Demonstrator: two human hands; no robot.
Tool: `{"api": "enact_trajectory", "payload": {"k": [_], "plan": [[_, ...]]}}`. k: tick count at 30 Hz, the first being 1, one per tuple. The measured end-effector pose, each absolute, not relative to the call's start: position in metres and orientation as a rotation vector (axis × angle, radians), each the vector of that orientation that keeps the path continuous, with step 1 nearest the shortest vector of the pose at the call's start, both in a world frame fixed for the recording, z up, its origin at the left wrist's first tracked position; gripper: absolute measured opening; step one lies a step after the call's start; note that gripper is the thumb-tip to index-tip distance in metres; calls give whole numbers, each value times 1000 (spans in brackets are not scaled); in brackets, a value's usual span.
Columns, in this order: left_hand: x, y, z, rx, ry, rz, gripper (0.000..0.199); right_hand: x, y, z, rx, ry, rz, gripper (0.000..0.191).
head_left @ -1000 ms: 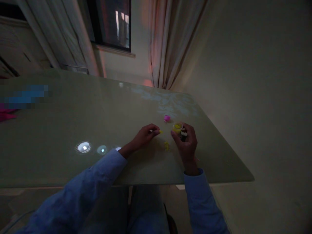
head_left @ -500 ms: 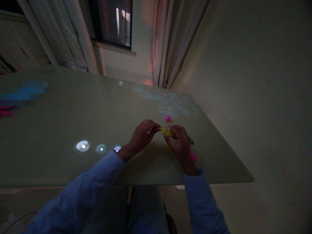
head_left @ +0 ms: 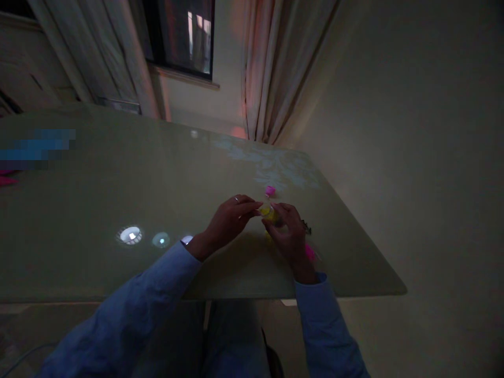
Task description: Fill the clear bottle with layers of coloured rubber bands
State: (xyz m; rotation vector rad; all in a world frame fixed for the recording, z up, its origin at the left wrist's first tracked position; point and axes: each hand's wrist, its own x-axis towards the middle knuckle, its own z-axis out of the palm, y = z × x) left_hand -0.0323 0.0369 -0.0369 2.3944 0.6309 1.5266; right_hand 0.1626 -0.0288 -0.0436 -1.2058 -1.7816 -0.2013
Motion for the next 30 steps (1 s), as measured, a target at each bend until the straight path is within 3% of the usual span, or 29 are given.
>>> {"api": "enact_trajectory", "payload": {"k": [6, 16, 24, 27, 30], "plan": [[-34, 31, -30, 2324, 577, 1537, 15, 159, -31, -39, -1206, -1775, -156, 37], [-34, 28, -38, 2685, 612, 1338, 25, 159, -33, -38, -1206, -1816, -75, 39], [-34, 25, -29, 2393, 488, 1473, 34, 156, -33, -36, -1171, -1713, 3, 34], [-34, 26, -27, 2314, 483, 1506, 42, 157, -32, -38, -1213, -1659, 74, 38], [-34, 29, -31, 2266, 511, 1428, 69, 159, -32, -42, -1231, -1612, 140, 40]]}}
